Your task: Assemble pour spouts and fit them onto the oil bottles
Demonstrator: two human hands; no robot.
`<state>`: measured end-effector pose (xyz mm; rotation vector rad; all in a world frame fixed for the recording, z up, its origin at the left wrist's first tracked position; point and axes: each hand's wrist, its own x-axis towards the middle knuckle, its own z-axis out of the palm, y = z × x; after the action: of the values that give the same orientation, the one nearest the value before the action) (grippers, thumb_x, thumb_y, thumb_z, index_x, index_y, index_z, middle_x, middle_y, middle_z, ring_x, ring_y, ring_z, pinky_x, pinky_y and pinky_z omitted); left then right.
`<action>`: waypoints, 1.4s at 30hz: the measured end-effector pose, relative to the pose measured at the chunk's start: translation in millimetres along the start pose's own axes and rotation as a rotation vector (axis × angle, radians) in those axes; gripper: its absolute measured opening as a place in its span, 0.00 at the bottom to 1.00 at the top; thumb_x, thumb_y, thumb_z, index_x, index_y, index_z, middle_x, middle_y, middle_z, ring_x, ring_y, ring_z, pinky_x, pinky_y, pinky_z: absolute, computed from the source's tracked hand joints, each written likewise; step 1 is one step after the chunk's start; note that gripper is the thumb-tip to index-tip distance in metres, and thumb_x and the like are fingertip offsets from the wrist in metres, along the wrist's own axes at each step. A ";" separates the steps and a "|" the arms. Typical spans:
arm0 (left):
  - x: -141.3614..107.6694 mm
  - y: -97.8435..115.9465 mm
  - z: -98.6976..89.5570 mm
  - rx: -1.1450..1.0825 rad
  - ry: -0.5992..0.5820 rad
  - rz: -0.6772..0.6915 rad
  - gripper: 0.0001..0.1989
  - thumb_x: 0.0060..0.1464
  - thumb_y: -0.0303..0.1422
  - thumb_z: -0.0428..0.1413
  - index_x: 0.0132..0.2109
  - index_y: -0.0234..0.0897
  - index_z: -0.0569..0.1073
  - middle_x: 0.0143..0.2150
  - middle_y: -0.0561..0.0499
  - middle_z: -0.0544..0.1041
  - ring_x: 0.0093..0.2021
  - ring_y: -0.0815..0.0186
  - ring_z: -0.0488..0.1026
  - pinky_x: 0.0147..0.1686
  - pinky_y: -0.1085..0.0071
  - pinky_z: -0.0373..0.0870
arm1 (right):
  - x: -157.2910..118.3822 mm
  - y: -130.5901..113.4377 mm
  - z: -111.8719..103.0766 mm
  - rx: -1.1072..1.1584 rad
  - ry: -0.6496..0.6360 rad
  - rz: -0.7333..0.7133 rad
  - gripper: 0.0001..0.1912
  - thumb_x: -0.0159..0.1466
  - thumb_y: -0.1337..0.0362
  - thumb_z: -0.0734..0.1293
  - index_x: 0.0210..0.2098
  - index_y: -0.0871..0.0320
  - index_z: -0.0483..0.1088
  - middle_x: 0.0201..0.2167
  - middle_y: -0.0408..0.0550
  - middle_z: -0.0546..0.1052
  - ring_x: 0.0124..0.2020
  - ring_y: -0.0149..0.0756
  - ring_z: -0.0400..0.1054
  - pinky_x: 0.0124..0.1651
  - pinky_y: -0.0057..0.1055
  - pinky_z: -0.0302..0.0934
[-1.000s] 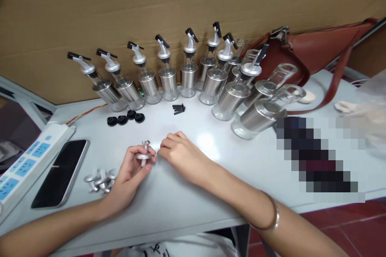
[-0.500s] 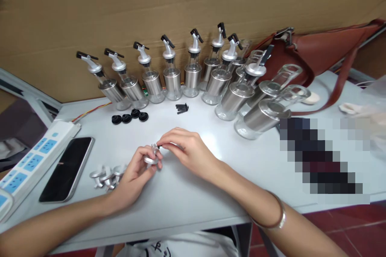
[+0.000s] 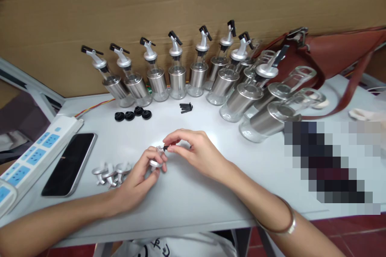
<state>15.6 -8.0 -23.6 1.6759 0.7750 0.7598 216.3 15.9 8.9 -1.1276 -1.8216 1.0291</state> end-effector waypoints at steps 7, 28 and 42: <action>-0.1 -2.5 -1.1 0.005 -0.003 0.000 0.13 0.55 0.19 0.43 0.42 0.41 0.60 0.41 0.50 0.63 0.41 0.64 0.67 0.43 0.65 0.64 | -1.9 0.2 1.0 -0.018 -0.013 0.024 0.09 0.62 0.67 0.67 0.43 0.56 0.73 0.34 0.47 0.81 0.37 0.35 0.76 0.25 0.22 0.61; -4.2 -0.3 -2.9 0.070 -0.070 0.058 0.13 0.50 0.18 0.42 0.38 0.41 0.59 0.35 0.52 0.59 0.35 0.64 0.59 0.36 0.68 0.58 | -2.0 3.1 4.0 -0.103 -0.076 -0.249 0.07 0.65 0.65 0.67 0.30 0.59 0.72 0.29 0.47 0.77 0.32 0.32 0.72 0.36 0.28 0.65; 7.3 37.7 -24.3 0.218 -0.209 -0.030 0.15 0.53 0.21 0.43 0.45 0.43 0.51 0.41 0.50 0.66 0.35 0.65 0.69 0.38 0.65 0.67 | -4.1 -4.9 3.7 -0.041 0.066 -0.290 0.04 0.64 0.66 0.68 0.36 0.59 0.75 0.29 0.47 0.79 0.31 0.32 0.72 0.35 0.29 0.65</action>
<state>4.6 3.8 18.9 1.8997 0.7545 0.4822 212.8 9.8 11.2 -0.8767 -1.8932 0.7805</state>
